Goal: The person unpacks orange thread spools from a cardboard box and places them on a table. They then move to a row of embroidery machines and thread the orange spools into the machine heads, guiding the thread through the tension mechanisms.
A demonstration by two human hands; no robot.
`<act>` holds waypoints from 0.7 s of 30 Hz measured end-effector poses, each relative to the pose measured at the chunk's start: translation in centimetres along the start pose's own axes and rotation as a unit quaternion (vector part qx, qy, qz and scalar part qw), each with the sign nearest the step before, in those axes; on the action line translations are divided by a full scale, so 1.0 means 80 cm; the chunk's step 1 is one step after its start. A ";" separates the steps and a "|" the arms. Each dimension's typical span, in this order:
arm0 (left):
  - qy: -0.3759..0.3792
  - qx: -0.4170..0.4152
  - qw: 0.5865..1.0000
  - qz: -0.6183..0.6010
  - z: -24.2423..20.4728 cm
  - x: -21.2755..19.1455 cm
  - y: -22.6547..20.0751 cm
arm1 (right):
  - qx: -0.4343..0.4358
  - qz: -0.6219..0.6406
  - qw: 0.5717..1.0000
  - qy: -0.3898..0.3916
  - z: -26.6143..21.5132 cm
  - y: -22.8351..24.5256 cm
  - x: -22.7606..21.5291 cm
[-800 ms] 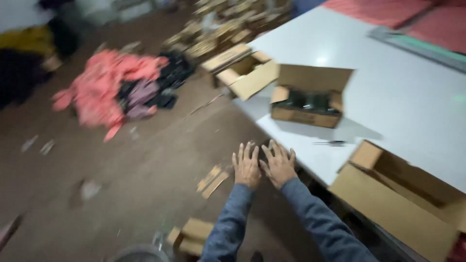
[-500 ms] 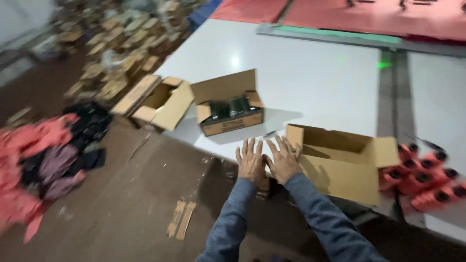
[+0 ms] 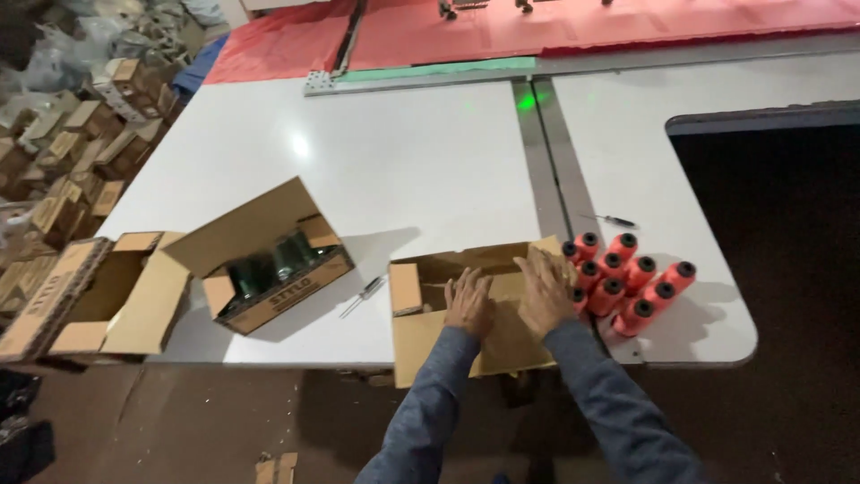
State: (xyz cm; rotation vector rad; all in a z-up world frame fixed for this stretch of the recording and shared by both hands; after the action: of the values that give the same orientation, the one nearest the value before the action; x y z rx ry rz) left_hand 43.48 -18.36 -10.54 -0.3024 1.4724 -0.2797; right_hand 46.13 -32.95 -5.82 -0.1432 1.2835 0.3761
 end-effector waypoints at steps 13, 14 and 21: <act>-0.021 -0.219 0.968 0.121 0.025 -0.005 0.084 | 0.109 0.024 0.988 0.109 -0.010 -0.134 0.076; -0.034 -0.217 0.968 0.124 0.021 -0.020 0.085 | 0.114 0.022 0.987 0.111 -0.006 -0.134 0.083; -0.098 -0.226 0.963 0.111 -0.013 -0.089 0.121 | 0.129 0.001 0.989 0.072 -0.008 -0.132 0.086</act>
State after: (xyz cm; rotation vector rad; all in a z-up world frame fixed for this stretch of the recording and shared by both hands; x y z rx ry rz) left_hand 41.88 -6.80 -7.52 -0.5113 1.3470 0.2677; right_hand 50.86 -41.64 -13.66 0.0502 1.4636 0.2012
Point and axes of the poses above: each hand's wrist, its own z-axis towards the middle knuckle, its own x-axis out of the palm, y = z × x, the point moved 8 cm from there along z, towards the middle knuckle, and after that the axes turned 4 degrees about -y, right-handed, at the moved point
